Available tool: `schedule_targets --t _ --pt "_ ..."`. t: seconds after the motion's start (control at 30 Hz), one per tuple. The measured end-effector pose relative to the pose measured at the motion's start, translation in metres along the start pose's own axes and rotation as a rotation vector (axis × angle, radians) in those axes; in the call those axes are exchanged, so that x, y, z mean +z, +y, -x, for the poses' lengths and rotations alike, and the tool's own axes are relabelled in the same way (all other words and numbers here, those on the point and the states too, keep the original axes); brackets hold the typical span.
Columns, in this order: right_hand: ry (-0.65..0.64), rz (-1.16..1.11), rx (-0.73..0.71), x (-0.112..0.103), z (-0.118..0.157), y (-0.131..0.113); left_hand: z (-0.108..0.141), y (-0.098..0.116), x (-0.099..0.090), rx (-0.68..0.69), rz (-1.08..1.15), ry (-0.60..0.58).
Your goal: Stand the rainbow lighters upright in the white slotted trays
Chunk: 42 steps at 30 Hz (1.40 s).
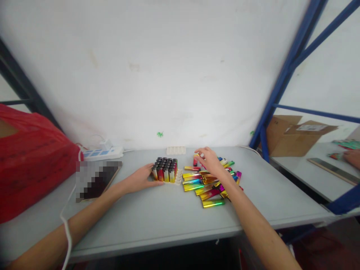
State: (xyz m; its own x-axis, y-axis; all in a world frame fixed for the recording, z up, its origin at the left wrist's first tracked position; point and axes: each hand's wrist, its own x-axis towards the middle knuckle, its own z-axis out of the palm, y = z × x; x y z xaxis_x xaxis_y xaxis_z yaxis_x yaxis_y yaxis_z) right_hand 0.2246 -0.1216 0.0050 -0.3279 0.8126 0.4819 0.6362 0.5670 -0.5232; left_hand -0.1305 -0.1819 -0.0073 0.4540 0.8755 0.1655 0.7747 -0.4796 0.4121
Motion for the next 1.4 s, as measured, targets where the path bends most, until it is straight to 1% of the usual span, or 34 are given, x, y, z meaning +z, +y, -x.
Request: schedule_targets --t 0.1,0.17,0.23,0.37,0.43,0.53,0.6,0.7,0.77,0.87,1.0,1.17,1.3,1.33,1.4 --pt "0.018 -0.297 0.1 0.004 0.0 -0.009 0.0 0.0 0.0 0.001 0.017 0.007" --pt "0.013 -0.419 0.144 0.008 0.001 -0.015 0.0 -0.001 0.001 -0.004 0.015 0.008" --pt "-0.001 -0.469 0.2 0.014 0.002 -0.021 0.0 -0.002 0.002 -0.005 0.01 0.006" --pt "-0.08 -0.513 0.297 0.023 0.004 -0.032 0.0 -0.005 0.003 0.017 0.044 0.033" --pt "-0.113 -0.547 0.303 0.026 0.005 -0.035 0.0 -0.005 0.003 0.02 0.059 0.047" --pt "-0.139 -0.634 0.269 0.027 0.007 -0.038 0.0 -0.004 0.002 0.02 0.051 0.033" --pt "-0.115 -0.696 0.26 0.027 0.007 -0.039 0.0 -0.003 0.002 0.011 0.033 0.022" --pt "-0.024 -0.762 0.302 0.03 0.006 -0.039 0.0 -0.002 0.001 -0.001 0.006 0.014" --pt "0.023 -0.781 0.32 0.032 0.005 -0.037 0.0 -0.002 0.001 0.003 -0.007 0.0" --pt "0.058 -0.784 0.318 0.033 0.002 -0.034 0.0 -0.002 0.001 0.006 -0.005 -0.012" --pt "0.095 -0.73 0.305 0.03 0.0 -0.031 0.0 -0.003 0.001 0.004 0.016 -0.006" --pt "0.018 -0.657 0.28 0.029 0.0 -0.032 -0.001 -0.005 0.003 0.019 0.017 -0.002" --pt "-0.107 -0.709 0.316 0.032 0.003 -0.037 0.0 -0.006 0.002 0.012 0.007 0.002" --pt "-0.119 -0.721 0.327 0.033 0.003 -0.038 0.0 -0.005 0.002 0.014 0.01 0.008" --pt "-0.103 -0.692 0.339 0.032 0.003 -0.041 0.0 -0.003 0.001 0.023 0.016 0.012"
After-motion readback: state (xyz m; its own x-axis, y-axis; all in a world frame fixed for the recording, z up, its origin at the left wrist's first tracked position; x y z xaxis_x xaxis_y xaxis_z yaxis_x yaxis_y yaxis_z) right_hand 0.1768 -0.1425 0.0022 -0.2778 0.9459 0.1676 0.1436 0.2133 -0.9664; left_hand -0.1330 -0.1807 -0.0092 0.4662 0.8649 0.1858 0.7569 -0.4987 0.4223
